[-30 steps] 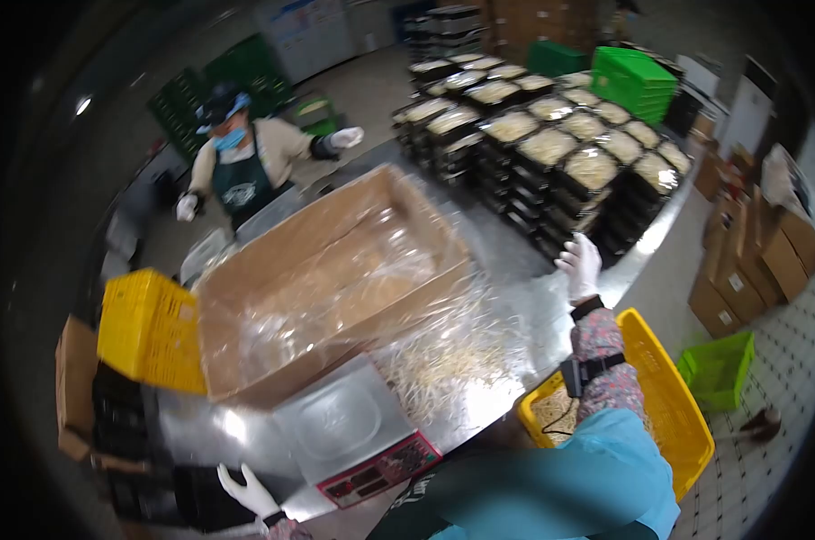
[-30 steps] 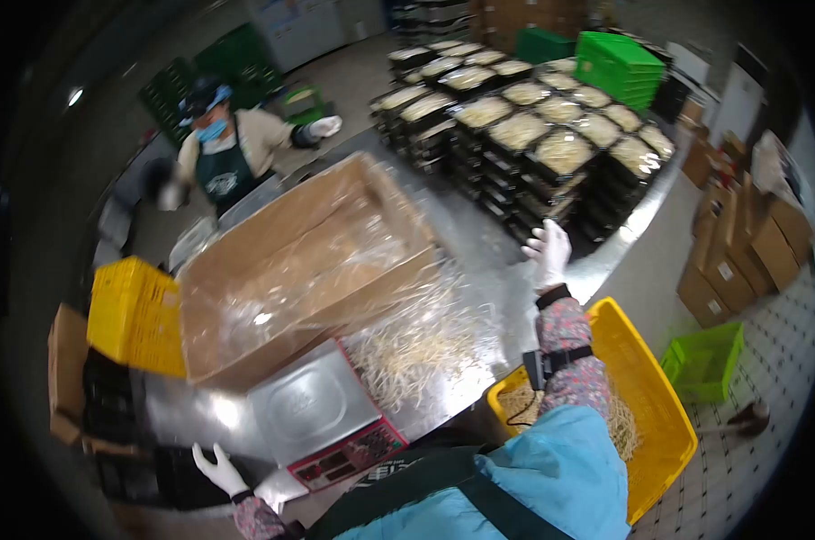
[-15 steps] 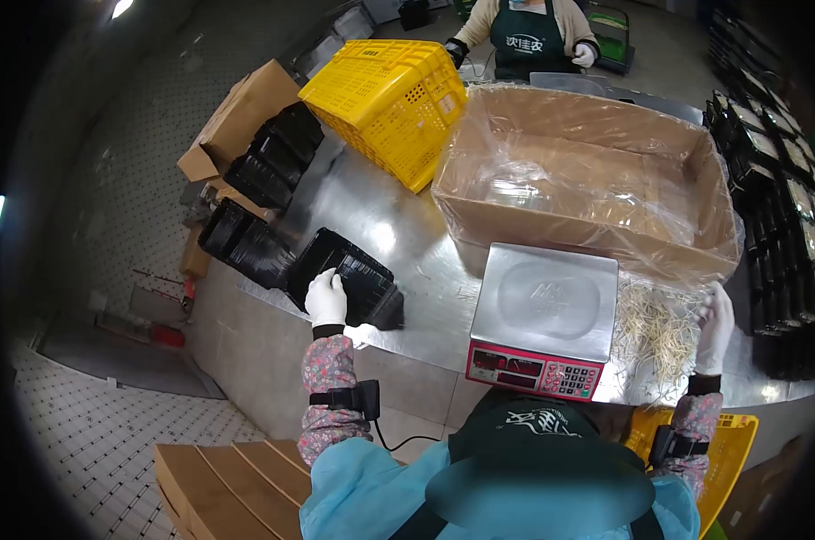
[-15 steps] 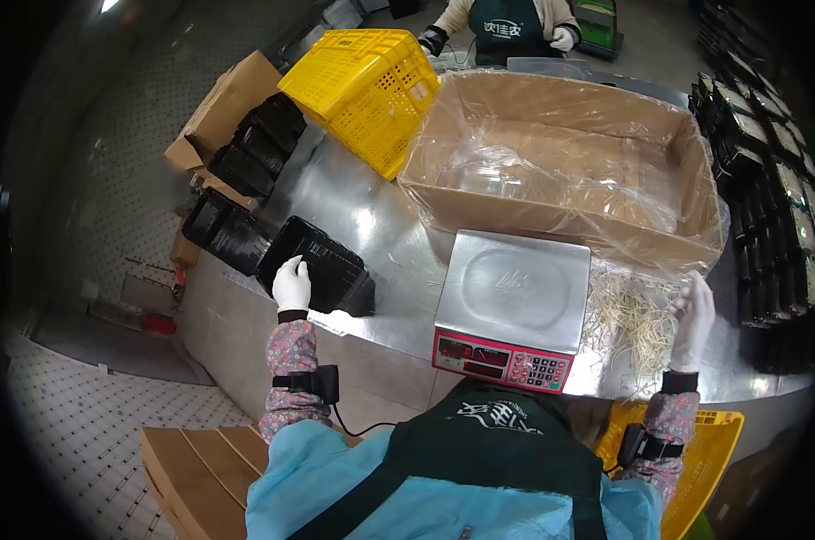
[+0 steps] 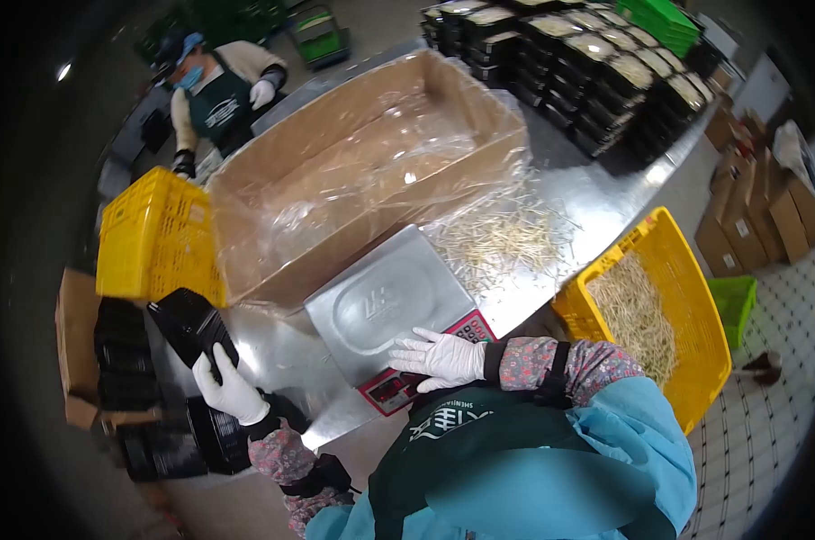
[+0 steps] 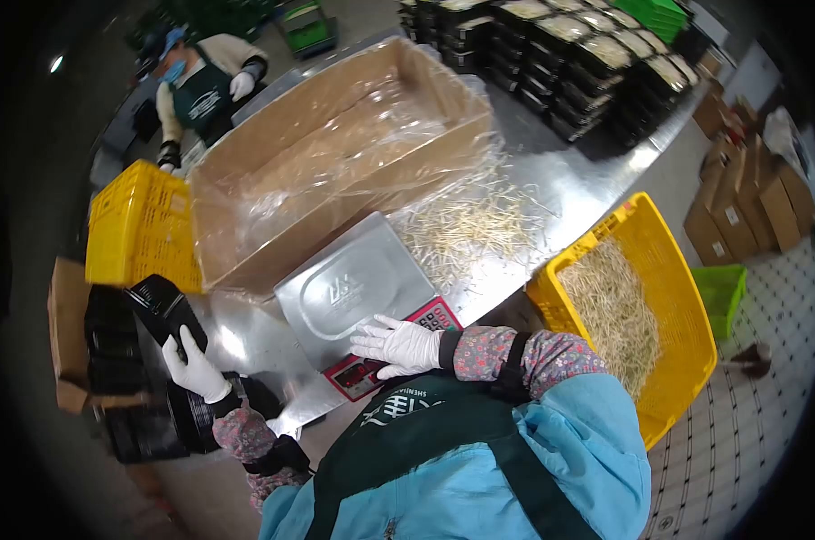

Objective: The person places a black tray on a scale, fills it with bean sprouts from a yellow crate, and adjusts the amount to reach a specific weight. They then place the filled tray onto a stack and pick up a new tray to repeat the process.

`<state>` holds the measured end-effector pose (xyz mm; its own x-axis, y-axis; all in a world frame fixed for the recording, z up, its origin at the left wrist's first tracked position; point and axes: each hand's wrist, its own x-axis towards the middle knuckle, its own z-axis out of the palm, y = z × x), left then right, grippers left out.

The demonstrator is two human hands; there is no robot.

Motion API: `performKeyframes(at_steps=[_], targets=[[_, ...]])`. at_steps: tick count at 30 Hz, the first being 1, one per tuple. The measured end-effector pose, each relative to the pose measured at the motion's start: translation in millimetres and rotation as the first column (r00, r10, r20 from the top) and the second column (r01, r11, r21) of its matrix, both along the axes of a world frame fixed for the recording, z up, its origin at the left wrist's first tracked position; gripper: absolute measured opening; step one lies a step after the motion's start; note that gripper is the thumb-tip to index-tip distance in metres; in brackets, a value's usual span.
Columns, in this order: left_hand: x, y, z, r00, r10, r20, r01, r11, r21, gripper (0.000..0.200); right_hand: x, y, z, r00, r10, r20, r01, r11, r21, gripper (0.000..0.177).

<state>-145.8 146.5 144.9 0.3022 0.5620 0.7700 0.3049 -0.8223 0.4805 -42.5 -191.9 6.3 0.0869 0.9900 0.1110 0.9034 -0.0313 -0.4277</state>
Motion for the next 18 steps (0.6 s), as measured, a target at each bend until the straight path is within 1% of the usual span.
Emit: performKeyframes(at_steps=[1,2,3,4,5,6,7,9,10,11,12,13,14,15,16,17,18], targets=[[32.4,-21.1,-6.0,0.986,-0.167,0.022,0.168,0.986,-0.006,0.022,8.7,-8.8,-2.1,0.992,-0.13,0.006,0.13,0.992,0.005,0.072],[61.1,-46.6,-14.8,0.951,-0.307,0.046,0.31,0.942,-0.127,0.021,20.2,-24.7,-5.2,0.955,-0.295,0.034,0.295,0.955,0.011,0.072],[89.0,-84.3,-12.1,0.894,-0.449,-0.007,0.445,0.889,-0.109,0.022,31.5,-42.0,-9.2,0.89,-0.451,0.063,0.45,0.893,0.023,0.073],[115.0,-109.6,-23.7,0.794,-0.606,-0.053,0.6,0.795,-0.089,0.023,40.6,-62.2,-14.0,0.781,-0.619,0.084,0.623,0.781,-0.036,0.074],[137.0,-141.2,-22.6,0.618,-0.779,-0.105,0.76,0.626,-0.177,0.025,46.9,-84.5,-18.6,0.638,-0.762,0.112,0.77,0.631,-0.092,0.076],[157.5,-177.8,-27.1,0.473,-0.871,-0.131,0.855,0.49,-0.172,0.025,48.0,-106.7,-21.6,0.483,-0.872,0.072,0.862,0.46,-0.213,0.077],[175.2,-211.1,-35.3,0.336,-0.928,-0.159,0.911,0.364,-0.196,0.027,38.4,-129.6,-9.6,0.363,-0.932,0.01,0.914,0.354,-0.196,0.073],[209.2,-265.2,-70.7,0.124,-0.933,-0.339,0.939,0.22,-0.263,0.026,15.8,-166.7,1.6,0.304,-0.946,-0.111,0.93,0.32,-0.18,0.068],[221.5,-287.4,-90.7,0.061,-0.913,-0.402,0.945,0.182,-0.271,0.025,-2.6,-179.5,-4.7,0.31,-0.938,-0.154,0.947,0.319,-0.042,0.063],[235.9,-304.1,-113.8,0.009,-0.884,-0.468,0.95,0.154,-0.271,0.025,-16.4,-189.4,10.1,0.283,-0.933,-0.221,0.938,0.317,-0.138,0.058],[249.1,-315.5,-136.8,-0.035,-0.855,-0.517,0.955,0.124,-0.27,0.023,-33.3,-201.5,9.1,0.266,-0.908,-0.323,0.938,0.321,-0.132,0.057],[261.4,-320.7,-163.2,-0.046,-0.835,-0.548,0.957,0.121,-0.265,0.024,-47.8,-211.2,7.4,0.26,-0.867,-0.424,0.935,0.336,-0.114,0.055],[273.7,-319.6,-183.4,-0.076,-0.784,-0.616,0.941,0.147,-0.303,0.025,-62.4,-225.3,8.5,0.275,-0.894,-0.354,0.948,0.314,-0.058,0.052],[280.8,-320.2,-195.3,-0.104,-0.725,-0.681,0.925,0.181,-0.334,0.027,-77.8,-242.4,14.0,0.233,-0.908,-0.349,0.965,0.259,-0.03,0.046],[284.7,-324.9,-197.9,-0.102,-0.743,-0.661,0.946,0.132,-0.295,0.031,-87.1,-264.5,8.8,0.162,-0.915,-0.369,0.985,0.173,0.003,0.043],[280.2,-331.5,-179.4,-0.101,-0.76,-0.642,0.962,0.089,-0.257,0.036,-103.1,-289.9,15.1,0.096,-0.913,-0.396,0.995,0.091,0.033,0.04],[274.7,-343.4,-161.6,-0.094,-0.771,-0.63,0.974,0.061,-0.22,0.049,-119.5,-316.3,22.3,-0.048,-0.926,-0.375,0.994,-0.08,0.071,0.039]])
